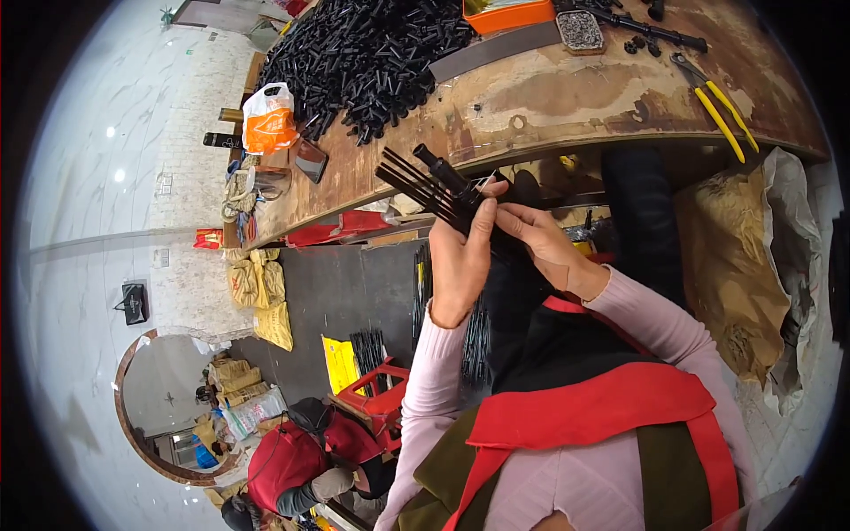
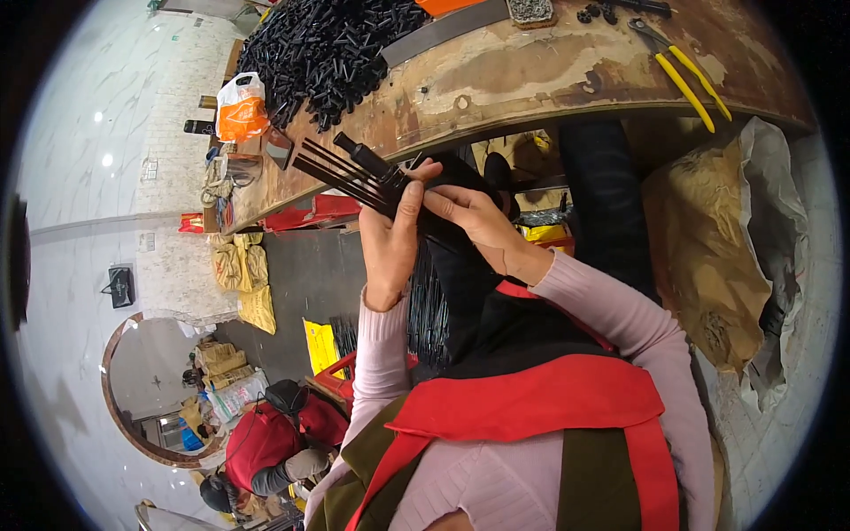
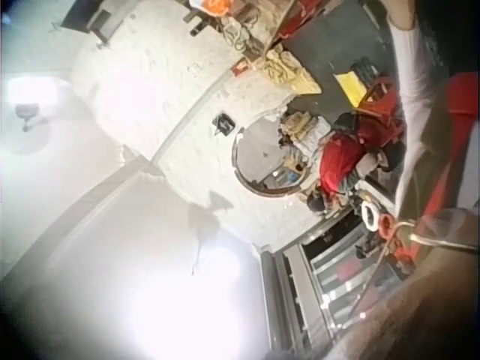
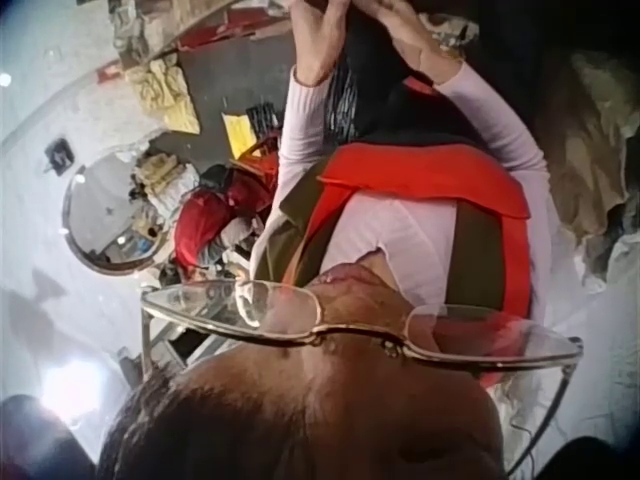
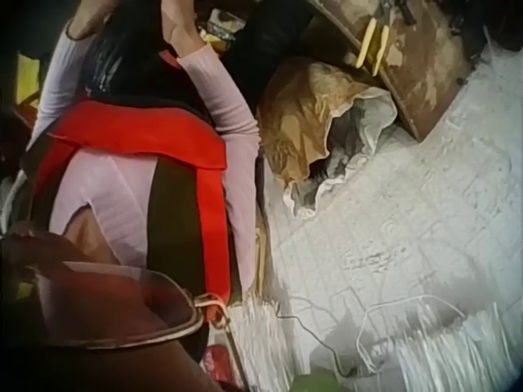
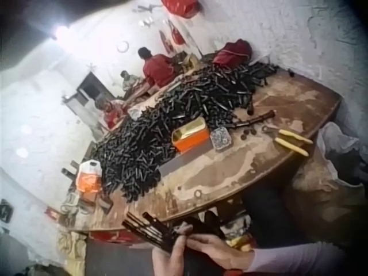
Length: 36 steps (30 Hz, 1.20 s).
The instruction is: Assembling bundles of black wires or rods into plastic connectors using pliers on a factory workbench.
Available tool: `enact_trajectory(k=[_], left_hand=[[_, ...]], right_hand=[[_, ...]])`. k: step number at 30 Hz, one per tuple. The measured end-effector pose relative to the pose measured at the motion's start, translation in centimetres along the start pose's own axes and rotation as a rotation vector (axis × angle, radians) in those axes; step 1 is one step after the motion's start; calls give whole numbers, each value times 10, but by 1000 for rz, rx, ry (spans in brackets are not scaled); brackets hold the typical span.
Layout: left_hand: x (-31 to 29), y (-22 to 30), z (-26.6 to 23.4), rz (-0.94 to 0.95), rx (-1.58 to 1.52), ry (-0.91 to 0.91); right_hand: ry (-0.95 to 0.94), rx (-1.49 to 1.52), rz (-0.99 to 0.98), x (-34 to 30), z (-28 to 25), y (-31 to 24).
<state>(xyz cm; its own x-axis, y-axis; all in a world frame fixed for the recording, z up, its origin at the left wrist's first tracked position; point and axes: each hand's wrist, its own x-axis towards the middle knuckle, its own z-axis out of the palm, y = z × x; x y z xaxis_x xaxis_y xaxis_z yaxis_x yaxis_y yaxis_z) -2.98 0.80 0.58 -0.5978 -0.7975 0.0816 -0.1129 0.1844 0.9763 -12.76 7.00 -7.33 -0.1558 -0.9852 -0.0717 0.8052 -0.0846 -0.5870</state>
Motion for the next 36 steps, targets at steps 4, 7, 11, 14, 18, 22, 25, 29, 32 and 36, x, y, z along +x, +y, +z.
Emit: enact_trajectory(k=[4,7,11,14,18,22,25,29,32,36], left_hand=[[-6,18,7,-63,330,31],[-8,6,18,41,247,122],[-12,2,33,53,130,170],[-11,13,25,157,338,-49],[-20,13,18,82,-19,-196],[-26,-3,23,-19,-358,-170],[-21,-13,45,-30,-644,-195],[-24,-9,54,-53,-696,-186],[-28,-12,43,-126,-676,-132],[-27,-1,46,-303,-497,21]], right_hand=[[-123,125,182,-2,-7,-10],[-103,195,217,-6,-6,-16],[-149,252,201,-14,-8,-24],[-132,-151,-177,-31,0,-23],[-101,-1003,236,-54,-12,-87],[322,-2243,-754,-61,-71,-193],[878,-2289,-628,-64,-126,-244],[696,-2284,-683,-59,-158,-260],[658,-1108,-365,-63,-106,-249],[149,-803,215,-88,-29,-211]])
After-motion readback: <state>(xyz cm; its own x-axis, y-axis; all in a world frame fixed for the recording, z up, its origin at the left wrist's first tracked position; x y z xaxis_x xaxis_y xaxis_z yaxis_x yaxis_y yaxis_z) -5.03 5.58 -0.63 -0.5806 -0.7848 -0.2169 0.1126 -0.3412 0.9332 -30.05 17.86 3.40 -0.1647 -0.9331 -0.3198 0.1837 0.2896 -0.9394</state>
